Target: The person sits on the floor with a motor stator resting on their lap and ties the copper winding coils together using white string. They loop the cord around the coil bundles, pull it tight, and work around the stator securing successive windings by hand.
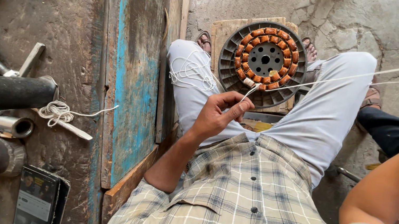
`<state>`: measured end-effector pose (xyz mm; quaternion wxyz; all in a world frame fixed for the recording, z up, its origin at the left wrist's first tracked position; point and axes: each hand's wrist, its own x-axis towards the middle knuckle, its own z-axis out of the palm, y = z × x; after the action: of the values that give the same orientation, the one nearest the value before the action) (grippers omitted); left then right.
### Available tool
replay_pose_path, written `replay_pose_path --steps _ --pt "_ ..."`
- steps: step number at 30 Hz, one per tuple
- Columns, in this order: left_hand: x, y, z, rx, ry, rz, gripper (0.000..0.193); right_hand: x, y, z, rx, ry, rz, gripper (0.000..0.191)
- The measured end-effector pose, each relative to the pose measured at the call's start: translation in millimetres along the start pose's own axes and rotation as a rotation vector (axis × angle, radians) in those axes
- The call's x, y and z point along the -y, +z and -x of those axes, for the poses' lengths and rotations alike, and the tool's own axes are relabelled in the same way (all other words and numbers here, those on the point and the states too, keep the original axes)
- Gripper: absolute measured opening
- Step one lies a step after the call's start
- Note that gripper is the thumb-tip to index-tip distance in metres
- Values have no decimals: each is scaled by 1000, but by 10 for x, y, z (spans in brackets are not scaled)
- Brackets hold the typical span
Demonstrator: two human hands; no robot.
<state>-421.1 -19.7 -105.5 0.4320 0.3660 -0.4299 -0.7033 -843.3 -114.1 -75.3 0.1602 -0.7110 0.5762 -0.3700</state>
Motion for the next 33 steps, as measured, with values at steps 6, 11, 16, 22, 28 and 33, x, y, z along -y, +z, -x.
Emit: replay_pose_path --steps 6,11,16,22,28,33 --pt "5 46 -52 1 -27 4 22 714 766 177 340 -290 188 64" --pt "19 29 -12 -14 -17 -10 24 544 549 410 580 -20 -463 25" --pt "74 59 -49 -4 2 -18 25 -37 57 85 90 -54 -105 26" --pt "79 109 -89 4 -12 19 24 685 709 135 477 -72 282 71" --pt "46 101 -48 -25 -9 0 24 300 355 242 355 -147 -362 20" --pt "63 115 -127 -15 15 8 23 -133 -35 -154 1 -19 137 38"
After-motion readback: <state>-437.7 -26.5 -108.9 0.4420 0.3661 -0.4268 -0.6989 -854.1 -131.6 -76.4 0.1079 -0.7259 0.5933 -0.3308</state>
